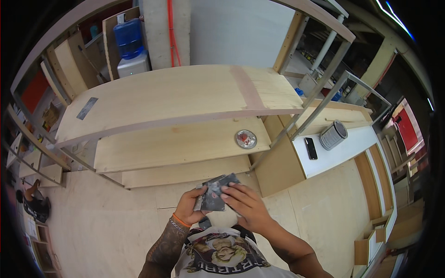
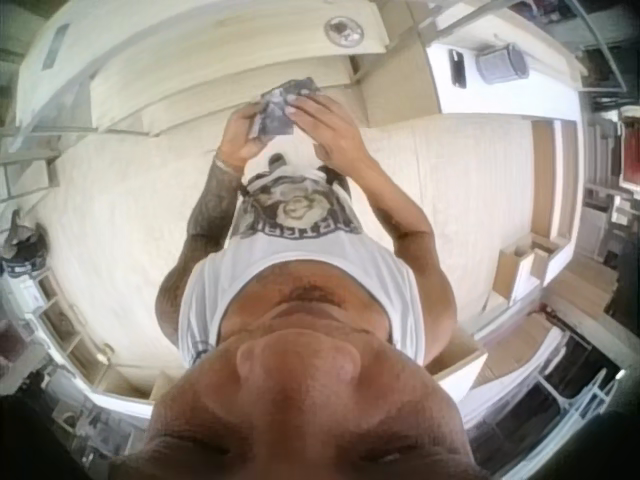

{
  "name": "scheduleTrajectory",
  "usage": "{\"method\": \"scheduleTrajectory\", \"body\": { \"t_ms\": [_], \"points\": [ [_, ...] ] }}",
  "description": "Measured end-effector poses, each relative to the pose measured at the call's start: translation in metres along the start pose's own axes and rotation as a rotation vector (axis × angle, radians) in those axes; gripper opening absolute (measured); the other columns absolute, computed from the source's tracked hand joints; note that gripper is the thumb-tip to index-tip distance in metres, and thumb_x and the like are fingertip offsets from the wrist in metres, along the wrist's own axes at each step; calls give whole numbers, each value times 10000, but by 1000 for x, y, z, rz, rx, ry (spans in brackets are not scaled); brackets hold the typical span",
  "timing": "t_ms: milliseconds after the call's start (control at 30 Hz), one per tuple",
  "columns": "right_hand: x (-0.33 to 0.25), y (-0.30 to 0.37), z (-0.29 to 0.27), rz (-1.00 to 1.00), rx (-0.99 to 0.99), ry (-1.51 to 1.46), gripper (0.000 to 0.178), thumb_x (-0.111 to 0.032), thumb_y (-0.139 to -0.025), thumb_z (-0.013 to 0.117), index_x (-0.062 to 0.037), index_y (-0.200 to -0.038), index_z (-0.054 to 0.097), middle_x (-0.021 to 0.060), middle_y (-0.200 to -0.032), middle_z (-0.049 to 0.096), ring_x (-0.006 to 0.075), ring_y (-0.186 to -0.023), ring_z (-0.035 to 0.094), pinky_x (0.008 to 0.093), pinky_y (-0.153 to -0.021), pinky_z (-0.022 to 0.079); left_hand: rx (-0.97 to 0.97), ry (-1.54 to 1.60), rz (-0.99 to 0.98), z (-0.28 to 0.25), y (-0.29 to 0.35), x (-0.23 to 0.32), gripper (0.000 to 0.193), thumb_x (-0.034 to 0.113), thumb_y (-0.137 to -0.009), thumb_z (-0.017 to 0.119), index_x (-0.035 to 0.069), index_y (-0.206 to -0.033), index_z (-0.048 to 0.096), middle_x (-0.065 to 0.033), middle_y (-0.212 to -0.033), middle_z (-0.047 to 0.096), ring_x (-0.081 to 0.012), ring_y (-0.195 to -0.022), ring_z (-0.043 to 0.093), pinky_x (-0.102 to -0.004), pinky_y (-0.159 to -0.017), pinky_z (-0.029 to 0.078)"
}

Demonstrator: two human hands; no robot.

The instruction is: Sand the surface and edges of a wooden shelf unit using sandpaper and a sanding block.

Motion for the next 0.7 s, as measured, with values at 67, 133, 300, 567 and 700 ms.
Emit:
{"method": "scheduleTrajectory", "body": {
  "t_ms": [67,133,300,567,700],
  "points": [
    [11,13,19,64,34,-55,625,68,-730,584,-98,-1333,559,97,-1408,528,306,-1299,485,452,-1075,389,-29,-74,59,0,-7,5,336,188,-1006,493,3,-1284,528,-113,-1144,663,-240,-1032,679,-400,-876,576],
    [27,24,18,137,-23,-53,623,68,-731,578,-81,-1335,557,108,-1396,538,309,-1306,480,446,-1082,381,-54,-144,134,-4,-8,10,338,196,-1005,496,7,-1284,532,-114,-1160,658,-240,-1043,676,-412,-881,573],
    [56,67,36,801,213,-664,456,75,-871,451,9,-1310,552,154,-1269,630,294,-1188,585,400,-1051,441,9,-397,762,26,-1,7,366,136,-1016,489,-45,-1334,498,-147,-1224,638,-294,-1139,633,-416,-995,497],
    [22,34,15,1051,531,-2284,423,-130,-872,497,-14,-1276,548,144,-1142,674,305,-1004,687,479,-862,578,-532,-1804,1349,48,-1,2,429,146,-867,654,165,-1295,626,-114,-1364,598,-352,-1276,552,-513,-1131,329],
    [32,35,-9,619,756,-2032,537,-133,-824,562,34,-1328,489,192,-1255,618,339,-1144,622,470,-988,499,-559,-2093,1181,30,3,25,317,184,-886,642,140,-1198,686,-76,-1218,687,-277,-1212,607,-491,-1088,389]
  ]
}}
Point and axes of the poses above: each hand's wrist, its own y-axis away from the middle knuckle, its own z-axis out of the palm, x = y × z, the point moved 1 cm from there along -y, towards the middle knuckle
